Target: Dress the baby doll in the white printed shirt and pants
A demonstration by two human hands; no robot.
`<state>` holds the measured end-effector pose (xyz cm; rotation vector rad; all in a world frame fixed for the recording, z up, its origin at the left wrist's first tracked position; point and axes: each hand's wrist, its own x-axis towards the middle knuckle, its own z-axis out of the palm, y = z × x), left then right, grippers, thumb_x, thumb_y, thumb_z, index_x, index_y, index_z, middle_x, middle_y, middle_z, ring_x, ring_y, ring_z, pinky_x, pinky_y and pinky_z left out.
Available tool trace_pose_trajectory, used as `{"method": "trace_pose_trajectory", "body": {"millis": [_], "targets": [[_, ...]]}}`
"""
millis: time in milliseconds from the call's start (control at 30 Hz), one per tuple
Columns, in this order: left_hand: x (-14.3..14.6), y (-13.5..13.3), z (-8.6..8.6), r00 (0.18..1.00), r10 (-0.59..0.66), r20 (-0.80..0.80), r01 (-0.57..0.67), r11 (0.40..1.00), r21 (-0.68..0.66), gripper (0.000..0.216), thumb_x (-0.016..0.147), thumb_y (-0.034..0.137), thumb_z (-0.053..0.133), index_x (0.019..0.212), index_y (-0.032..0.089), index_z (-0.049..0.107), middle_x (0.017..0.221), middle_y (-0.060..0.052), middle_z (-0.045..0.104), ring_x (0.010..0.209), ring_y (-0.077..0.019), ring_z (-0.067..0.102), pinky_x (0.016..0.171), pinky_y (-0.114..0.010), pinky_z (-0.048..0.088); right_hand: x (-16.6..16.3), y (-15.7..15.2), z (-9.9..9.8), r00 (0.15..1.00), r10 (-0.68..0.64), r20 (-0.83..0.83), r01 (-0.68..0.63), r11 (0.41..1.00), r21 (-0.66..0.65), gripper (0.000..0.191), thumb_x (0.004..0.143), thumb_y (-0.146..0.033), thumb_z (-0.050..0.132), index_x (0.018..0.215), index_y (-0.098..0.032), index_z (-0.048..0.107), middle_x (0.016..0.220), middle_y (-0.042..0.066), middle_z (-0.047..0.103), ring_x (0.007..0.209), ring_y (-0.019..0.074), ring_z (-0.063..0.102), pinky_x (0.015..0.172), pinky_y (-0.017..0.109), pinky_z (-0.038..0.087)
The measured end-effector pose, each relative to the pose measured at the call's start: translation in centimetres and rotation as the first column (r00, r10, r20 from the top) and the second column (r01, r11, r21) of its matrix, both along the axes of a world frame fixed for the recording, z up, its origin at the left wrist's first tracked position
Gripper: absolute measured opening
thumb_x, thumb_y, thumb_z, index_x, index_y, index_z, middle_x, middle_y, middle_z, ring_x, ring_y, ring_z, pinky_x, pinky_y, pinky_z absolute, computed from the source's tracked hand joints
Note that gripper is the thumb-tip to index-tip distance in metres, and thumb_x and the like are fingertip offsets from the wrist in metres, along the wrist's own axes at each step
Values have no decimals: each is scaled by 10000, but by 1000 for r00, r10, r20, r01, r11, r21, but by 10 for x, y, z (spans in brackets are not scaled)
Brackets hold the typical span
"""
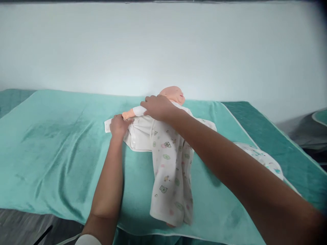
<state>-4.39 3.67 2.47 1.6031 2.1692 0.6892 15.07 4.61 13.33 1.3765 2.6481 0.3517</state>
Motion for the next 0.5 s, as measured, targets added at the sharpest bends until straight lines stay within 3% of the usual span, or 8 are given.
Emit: {"method": "trace_pose_trajectory", "body": {"millis": [133, 200, 267, 367, 500], "targets": [[-6, 1, -2, 994, 59, 97, -72, 989, 131, 517, 847, 433, 709, 1293, 224, 551, 1365, -90, 656, 1191, -236, 644, 958, -350, 514, -5, 3, 0, 999, -2, -41, 1, 1000, -19, 273, 1015, -348, 547, 1215, -183, 632, 1170, 153, 673, 1031, 296, 630, 786, 364, 410], [-8, -2, 1, 999, 35, 31, -43, 957, 285, 551, 881, 339, 659, 1393, 227, 488, 1427, -104, 609, 1243, -230, 621, 994, -346, 509, -13, 8, -5, 997, 15, -72, -18, 999, -43, 275, 1018, -353, 543, 1218, -187, 633, 1167, 146, 678, 1024, 292, 646, 778, 360, 421], [-7, -7, 4, 993, -16, -120, 61, 920, 388, 539, 901, 261, 610, 1424, 232, 487, 1442, -111, 590, 1303, -246, 585, 1066, -367, 474, -25, 13, -12, 995, 33, -93, -38, 997, -61, 276, 1021, -343, 539, 1221, -179, 636, 1174, 149, 686, 1036, 296, 659, 788, 368, 440], [-4, -11, 7, 946, -122, -301, 224, 916, 332, 485, 918, 247, 596, 1399, 267, 543, 1397, -96, 626, 1332, -283, 563, 1178, -451, 374, -46, 18, -21, 991, 80, -107, -91, 991, -98, 249, 1006, -287, 561, 1209, -173, 648, 1196, 135, 702, 1063, 289, 667, 835, 384, 473], [-1, -10, 6, 940, -148, -308, 220, 952, 214, 409, 946, 403, 613, 1336, 282, 615, 1311, -95, 680, 1286, -306, 599, 1191, -496, 337, -58, 15, -28, 990, 84, -110, -96, 989, -114, 230, 989, -213, 571, 1204, -218, 653, 1201, 76, 716, 1102, 241, 658, 901, 366, 492]]}}
